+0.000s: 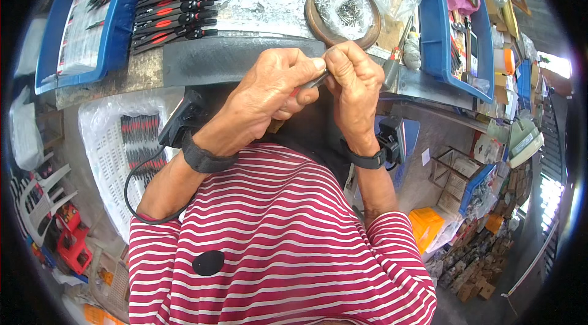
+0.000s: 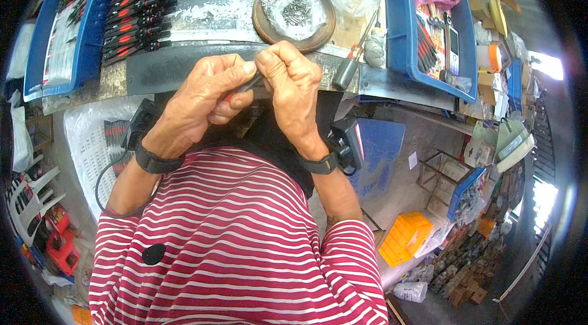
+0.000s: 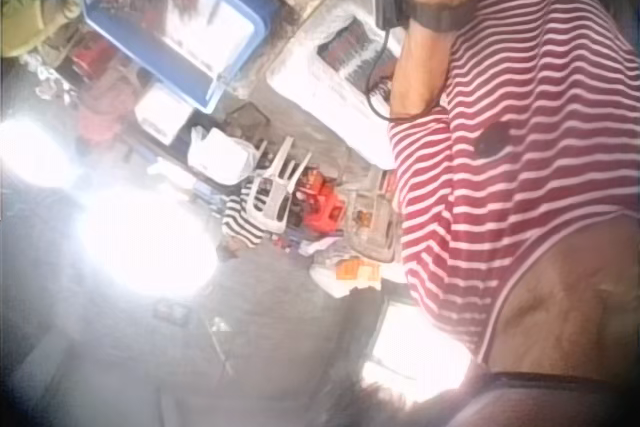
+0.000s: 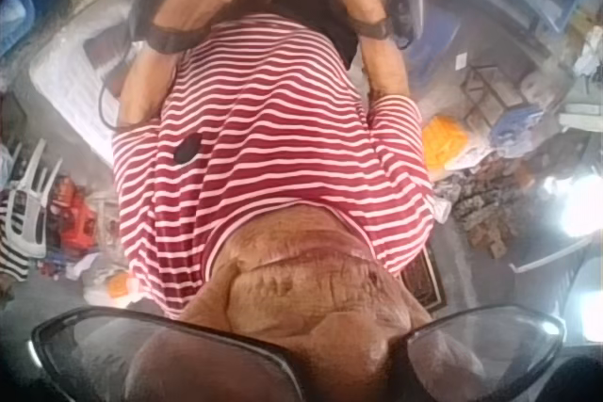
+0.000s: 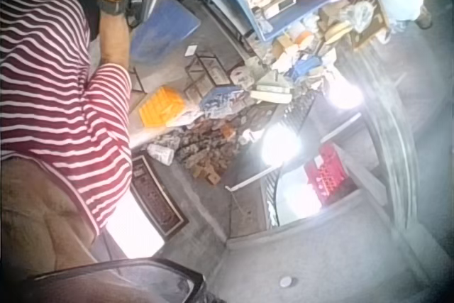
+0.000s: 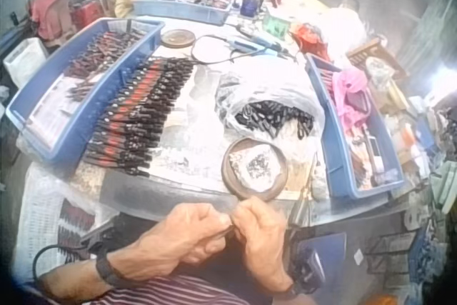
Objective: The person repeatedly assembles screwdrivers by inserting metal shafts into black and red handles, then placing the completed tools into a blue tray. The person also picks up a hammer and uses it to tap a handle during assembly.
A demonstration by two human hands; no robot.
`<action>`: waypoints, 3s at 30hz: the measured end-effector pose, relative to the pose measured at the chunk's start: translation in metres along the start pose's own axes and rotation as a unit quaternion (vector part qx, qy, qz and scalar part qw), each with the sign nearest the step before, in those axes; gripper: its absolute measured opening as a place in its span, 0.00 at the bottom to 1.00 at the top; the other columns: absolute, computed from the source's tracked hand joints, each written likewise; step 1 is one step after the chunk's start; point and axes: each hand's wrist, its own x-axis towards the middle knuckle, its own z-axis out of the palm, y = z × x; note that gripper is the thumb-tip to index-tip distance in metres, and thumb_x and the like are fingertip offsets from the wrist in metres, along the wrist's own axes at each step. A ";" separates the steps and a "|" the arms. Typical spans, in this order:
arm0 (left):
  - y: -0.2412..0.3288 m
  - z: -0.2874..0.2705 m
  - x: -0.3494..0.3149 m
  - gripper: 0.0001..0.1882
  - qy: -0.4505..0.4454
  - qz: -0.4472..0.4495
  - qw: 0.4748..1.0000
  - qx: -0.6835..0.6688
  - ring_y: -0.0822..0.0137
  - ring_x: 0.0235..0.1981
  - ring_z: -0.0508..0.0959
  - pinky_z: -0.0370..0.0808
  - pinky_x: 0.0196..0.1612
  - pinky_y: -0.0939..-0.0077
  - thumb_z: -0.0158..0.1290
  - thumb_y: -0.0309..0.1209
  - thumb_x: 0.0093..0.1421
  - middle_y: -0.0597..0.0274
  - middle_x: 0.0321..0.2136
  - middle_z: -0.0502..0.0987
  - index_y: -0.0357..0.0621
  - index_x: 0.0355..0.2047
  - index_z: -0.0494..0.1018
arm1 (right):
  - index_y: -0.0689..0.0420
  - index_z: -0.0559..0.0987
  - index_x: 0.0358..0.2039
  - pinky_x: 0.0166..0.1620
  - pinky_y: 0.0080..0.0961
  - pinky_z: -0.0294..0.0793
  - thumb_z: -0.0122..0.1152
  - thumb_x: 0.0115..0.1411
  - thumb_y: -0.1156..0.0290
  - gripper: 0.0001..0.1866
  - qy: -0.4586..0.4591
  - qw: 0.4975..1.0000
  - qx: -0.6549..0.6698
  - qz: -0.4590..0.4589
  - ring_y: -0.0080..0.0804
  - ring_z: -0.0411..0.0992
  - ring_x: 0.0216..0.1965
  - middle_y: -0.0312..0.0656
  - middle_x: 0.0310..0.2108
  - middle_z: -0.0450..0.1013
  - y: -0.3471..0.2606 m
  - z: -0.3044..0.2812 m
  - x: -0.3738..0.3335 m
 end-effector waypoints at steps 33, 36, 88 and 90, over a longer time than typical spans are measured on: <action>-0.007 -0.010 -0.009 0.12 -0.062 0.063 0.996 0.022 0.86 0.13 0.54 0.46 0.13 0.92 0.51 0.32 0.59 0.69 0.19 0.67 0.42 0.38 0.61 | 0.62 0.74 0.28 0.19 0.11 0.49 0.55 0.61 0.65 0.13 -0.043 0.988 0.150 0.007 0.12 0.52 0.16 0.27 0.15 0.59 0.014 -0.003 0.000; -0.005 -0.009 -0.008 0.11 -0.056 0.057 0.997 -0.011 0.85 0.14 0.56 0.49 0.14 0.91 0.50 0.31 0.59 0.67 0.20 0.68 0.40 0.37 0.61 | 0.63 0.74 0.28 0.19 0.11 0.49 0.55 0.61 0.64 0.13 -0.023 0.990 0.137 -0.015 0.11 0.53 0.15 0.26 0.15 0.58 0.017 0.002 0.001; -0.018 -0.012 -0.009 0.10 0.088 0.197 0.945 0.245 0.73 0.19 0.71 0.68 0.23 0.76 0.49 0.23 0.53 0.59 0.16 0.72 0.31 0.34 0.64 | 0.64 0.74 0.39 0.25 0.12 0.63 0.52 0.62 0.71 0.10 -0.146 0.983 0.093 0.065 0.17 0.65 0.21 0.34 0.22 0.67 0.006 -0.011 0.000; -0.019 -0.014 -0.009 0.10 0.088 0.213 0.939 0.256 0.73 0.19 0.71 0.68 0.22 0.76 0.49 0.23 0.53 0.58 0.16 0.72 0.30 0.34 0.64 | 0.63 0.74 0.41 0.26 0.13 0.64 0.51 0.62 0.72 0.10 -0.135 0.989 0.031 0.046 0.17 0.66 0.23 0.34 0.25 0.68 0.000 -0.010 -0.001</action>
